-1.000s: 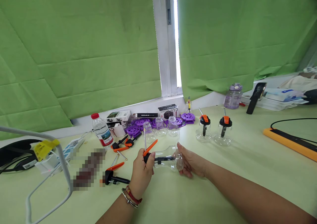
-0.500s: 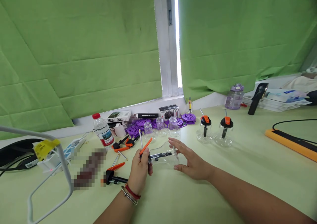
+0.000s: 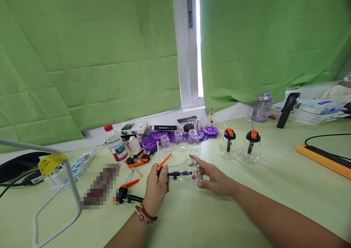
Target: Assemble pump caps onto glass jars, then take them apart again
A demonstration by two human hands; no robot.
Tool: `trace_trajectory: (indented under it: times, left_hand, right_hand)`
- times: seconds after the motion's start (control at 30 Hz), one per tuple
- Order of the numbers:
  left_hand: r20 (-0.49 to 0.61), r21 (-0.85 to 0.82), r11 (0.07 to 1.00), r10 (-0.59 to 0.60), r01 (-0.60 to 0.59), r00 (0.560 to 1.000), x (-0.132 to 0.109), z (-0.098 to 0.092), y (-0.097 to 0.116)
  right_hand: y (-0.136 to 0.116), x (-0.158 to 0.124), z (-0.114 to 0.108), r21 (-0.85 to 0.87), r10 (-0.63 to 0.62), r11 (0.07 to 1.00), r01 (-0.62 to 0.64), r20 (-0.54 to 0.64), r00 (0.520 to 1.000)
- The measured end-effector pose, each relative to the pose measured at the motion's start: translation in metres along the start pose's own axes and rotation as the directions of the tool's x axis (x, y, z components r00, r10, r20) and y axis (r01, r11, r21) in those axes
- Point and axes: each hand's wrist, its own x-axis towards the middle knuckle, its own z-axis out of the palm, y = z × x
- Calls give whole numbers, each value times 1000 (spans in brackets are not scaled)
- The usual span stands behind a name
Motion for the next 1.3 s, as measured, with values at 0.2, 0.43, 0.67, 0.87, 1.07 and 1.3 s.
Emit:
trace_trajectory:
  times: [0.2,0.43,0.67,0.87,1.07,1.3]
  left_hand:
    - [25,33,999,13,-14,1000,-5,1,3]
    - [33,47,999,5,-7,999,-7,3,4]
    - [46,-11,1000,-26,27,999,-3,4,-2]
    - [20,-165,981,-99,101,995,3,5,-8]
    - [31,-233,966,-108,112,994,4,3,-6]
    - [16,-168,982,-80,81,997,2,1,-2]
  right_hand:
    - [5,2,1,209,107,971,-113,42,993]
    - [5,4,3,258,252,933,-252,32,967]
    - [-1,3,3,159,240,958,-239,17,971]
    - [-9,-2,6,-250,-129,960,123,-8,992]
    - [-9,-1,2,-570,-275,776,269,78,958]
    - [-8,0,0,-446,-239,862,242,63,969]
